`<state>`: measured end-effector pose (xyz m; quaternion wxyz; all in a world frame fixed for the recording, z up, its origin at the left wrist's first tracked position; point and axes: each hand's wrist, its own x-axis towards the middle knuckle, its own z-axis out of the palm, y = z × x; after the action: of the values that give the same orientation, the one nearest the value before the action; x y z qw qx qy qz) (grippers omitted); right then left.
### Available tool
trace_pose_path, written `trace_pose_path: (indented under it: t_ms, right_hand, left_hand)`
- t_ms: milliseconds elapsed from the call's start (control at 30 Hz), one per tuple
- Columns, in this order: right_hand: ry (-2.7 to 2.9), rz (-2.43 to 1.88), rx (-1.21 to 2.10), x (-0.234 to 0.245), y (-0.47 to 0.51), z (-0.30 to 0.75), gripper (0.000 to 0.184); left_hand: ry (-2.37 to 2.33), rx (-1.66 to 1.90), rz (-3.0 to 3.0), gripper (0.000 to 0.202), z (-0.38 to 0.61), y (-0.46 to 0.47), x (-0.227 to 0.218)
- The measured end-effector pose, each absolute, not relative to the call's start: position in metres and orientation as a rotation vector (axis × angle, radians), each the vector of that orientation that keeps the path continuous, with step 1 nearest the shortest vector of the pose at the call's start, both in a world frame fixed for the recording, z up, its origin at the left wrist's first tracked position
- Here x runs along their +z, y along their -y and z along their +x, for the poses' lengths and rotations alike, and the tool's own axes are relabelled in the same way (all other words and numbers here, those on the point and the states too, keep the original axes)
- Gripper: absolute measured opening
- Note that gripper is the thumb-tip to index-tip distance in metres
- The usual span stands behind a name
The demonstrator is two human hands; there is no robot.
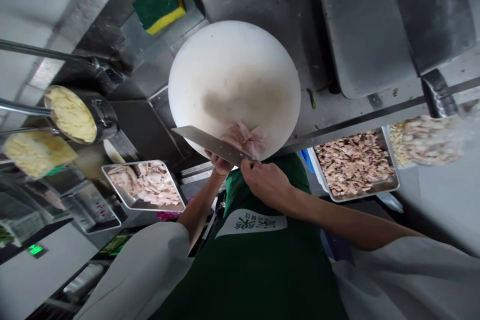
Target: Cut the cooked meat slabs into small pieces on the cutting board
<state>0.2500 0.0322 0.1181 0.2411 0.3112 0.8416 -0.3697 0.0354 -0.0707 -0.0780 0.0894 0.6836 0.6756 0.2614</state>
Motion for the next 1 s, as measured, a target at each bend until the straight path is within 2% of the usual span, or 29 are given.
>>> trace_pose_path:
  t_ms: [600, 833, 1000]
  right_hand:
    - [-2.155, 0.897, -1.021, 0.128, -0.021, 0.279, 0.027]
    - [-2.170, 0.900, -1.011, 0.128, -0.021, 0.283, 0.027]
    - [-2.224, 0.895, -1.033, 0.121, -0.027, 0.270, 0.027]
  left_hand:
    - [-2.078, 0.797, 2.208, 0.038, 0.042, 0.053, -0.054]
    - [-1.921, 0.851, 2.025, 0.029, 0.041, 0.055, -0.055]
    - [-2.020, 0.822, 2.100, 0.028, 0.044, 0.054, -0.054]
